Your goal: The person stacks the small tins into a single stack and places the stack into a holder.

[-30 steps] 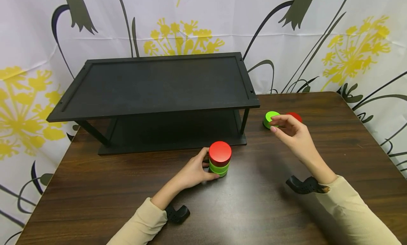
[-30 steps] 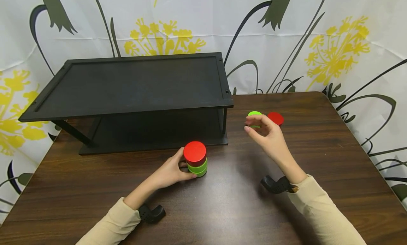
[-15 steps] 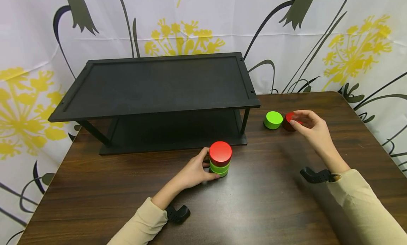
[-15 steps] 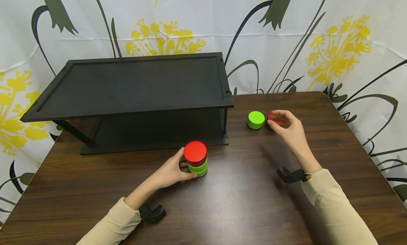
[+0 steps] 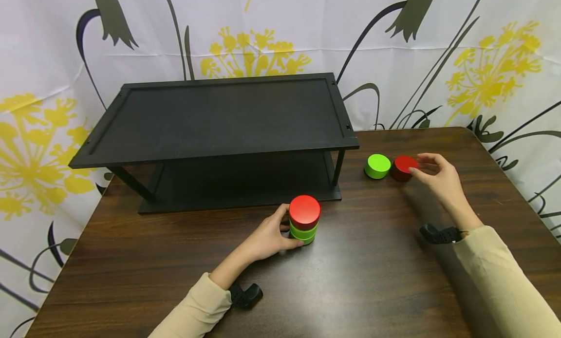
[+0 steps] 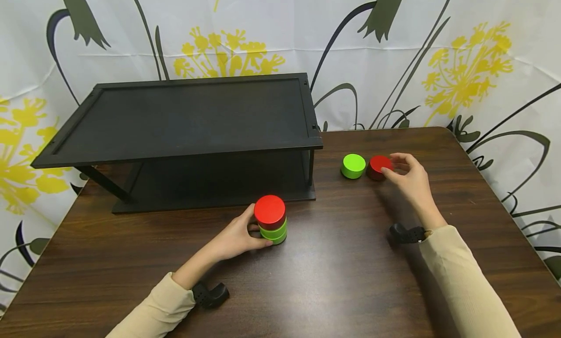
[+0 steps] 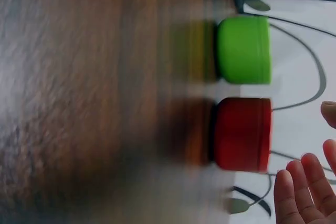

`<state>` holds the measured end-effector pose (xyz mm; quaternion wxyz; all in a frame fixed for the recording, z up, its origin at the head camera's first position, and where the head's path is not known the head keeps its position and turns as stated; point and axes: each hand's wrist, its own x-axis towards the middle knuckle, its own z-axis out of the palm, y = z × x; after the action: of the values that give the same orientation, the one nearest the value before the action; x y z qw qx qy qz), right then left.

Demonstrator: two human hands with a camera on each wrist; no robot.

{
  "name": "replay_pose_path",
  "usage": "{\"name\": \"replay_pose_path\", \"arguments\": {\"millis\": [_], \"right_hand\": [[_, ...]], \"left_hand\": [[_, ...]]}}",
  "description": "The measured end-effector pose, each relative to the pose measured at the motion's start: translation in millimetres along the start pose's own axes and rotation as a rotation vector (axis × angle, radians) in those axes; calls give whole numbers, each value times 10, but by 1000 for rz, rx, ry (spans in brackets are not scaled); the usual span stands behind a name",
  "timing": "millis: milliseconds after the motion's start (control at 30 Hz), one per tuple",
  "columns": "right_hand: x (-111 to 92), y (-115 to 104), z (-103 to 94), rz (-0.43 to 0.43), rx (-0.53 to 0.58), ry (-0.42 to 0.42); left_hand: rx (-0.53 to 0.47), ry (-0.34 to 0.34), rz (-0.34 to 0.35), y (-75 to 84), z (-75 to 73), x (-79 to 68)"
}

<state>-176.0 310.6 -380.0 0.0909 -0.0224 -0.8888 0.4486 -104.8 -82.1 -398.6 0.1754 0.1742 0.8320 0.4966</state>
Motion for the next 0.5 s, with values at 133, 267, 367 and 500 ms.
{"name": "replay_pose_path", "arguments": {"millis": [133, 267, 367, 500], "right_hand": [[19, 54, 16, 46, -62, -30], [28, 89, 42, 68, -100, -56], [47, 109, 66, 78, -94, -69], [86, 136, 91, 101, -96, -96]], "left_hand": [[-1, -2, -3, 6, 1, -3], [2, -3, -3, 2, 0, -5], [6, -3, 2, -2, 0, -3], [8, -2, -1, -2, -2, 1]]}}
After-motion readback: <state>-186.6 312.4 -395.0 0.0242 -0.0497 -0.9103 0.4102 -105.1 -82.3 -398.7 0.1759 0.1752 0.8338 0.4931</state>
